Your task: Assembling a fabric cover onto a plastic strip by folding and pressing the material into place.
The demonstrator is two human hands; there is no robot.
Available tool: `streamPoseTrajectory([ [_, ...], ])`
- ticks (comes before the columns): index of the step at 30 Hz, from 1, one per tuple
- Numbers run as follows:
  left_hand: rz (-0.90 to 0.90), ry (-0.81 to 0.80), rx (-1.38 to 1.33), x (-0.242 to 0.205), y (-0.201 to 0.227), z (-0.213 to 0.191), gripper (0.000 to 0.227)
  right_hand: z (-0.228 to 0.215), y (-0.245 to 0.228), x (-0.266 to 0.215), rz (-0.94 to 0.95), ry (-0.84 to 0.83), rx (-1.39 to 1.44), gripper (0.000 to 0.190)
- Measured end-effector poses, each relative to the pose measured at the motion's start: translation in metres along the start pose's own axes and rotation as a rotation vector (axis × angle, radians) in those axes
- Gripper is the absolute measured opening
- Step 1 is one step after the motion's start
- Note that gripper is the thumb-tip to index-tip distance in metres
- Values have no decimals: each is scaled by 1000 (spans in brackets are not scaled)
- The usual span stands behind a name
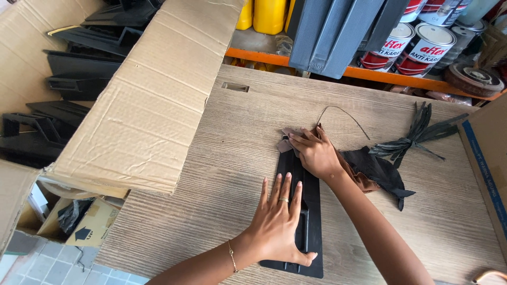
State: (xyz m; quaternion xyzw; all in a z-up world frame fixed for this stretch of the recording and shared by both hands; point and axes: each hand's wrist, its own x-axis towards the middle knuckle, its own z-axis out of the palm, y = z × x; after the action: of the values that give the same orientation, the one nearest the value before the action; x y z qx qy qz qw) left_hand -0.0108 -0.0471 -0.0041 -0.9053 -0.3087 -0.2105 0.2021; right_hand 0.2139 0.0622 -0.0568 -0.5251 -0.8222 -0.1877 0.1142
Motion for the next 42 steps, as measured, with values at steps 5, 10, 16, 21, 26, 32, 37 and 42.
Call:
streamPoseTrajectory([
  [5,-19,12,-14,-1,2,1,170,-26,-5,4,-226,112,-11,27],
  [10,-26,-9,-90,-5,5,9,163,-57,-19,5,-329,123,205,15],
  [16,-23,28,-77,-4,5,9,168,-75,-28,8,-435,126,408,17],
  [21,-2,17,-76,-6,5,16,173,-66,-23,16,-439,92,478,10],
  [26,-5,-136,-276,-3,4,11,155,-59,-25,28,-468,31,469,8],
  [32,-18,20,-58,-3,5,14,175,-34,-8,31,-435,6,328,14],
  [37,-21,-2,-72,-5,7,18,172,-20,16,47,-392,108,186,24],
  [42,-27,5,-54,-6,7,21,168,-23,16,43,-394,82,137,24],
])
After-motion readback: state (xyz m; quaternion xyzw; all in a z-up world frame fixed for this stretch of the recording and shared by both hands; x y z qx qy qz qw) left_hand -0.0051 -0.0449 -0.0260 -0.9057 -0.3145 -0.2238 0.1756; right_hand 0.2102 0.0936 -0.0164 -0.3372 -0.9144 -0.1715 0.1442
